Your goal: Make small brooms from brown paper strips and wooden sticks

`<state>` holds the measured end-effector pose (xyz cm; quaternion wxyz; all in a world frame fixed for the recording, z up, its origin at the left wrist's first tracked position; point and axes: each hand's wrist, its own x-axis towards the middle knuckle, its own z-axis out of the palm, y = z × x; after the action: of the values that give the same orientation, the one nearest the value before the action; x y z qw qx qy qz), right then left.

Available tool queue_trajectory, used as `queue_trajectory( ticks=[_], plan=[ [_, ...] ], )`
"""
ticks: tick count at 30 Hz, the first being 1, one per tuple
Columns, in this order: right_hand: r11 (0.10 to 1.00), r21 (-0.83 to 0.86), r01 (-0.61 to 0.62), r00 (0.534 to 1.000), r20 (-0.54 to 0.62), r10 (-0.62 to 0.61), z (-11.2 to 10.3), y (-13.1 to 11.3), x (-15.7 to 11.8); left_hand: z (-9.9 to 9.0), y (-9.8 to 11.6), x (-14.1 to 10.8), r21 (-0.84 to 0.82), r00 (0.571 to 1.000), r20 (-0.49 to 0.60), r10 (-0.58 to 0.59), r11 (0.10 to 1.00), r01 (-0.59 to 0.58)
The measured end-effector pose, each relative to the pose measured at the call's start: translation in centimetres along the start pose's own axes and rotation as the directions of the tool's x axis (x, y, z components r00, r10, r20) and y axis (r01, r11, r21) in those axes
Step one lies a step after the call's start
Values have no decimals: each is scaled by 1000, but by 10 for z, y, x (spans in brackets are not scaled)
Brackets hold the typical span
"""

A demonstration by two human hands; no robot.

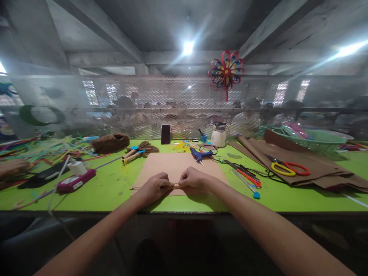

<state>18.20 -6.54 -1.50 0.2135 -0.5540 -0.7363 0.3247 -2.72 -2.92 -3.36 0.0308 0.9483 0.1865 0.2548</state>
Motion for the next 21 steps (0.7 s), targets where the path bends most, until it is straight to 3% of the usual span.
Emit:
queue_trajectory(
  ticks=[7, 21],
  plan=[
    [997, 21, -80, 997, -16, 80, -1, -4, 2, -2, 1, 2, 7, 1000, 2, 2, 1000, -2],
    [996, -35, -88, 996, -7, 88, -9, -1, 7, -2, 1, 2, 18, 1000, 6, 2, 1000, -2]
  ],
)
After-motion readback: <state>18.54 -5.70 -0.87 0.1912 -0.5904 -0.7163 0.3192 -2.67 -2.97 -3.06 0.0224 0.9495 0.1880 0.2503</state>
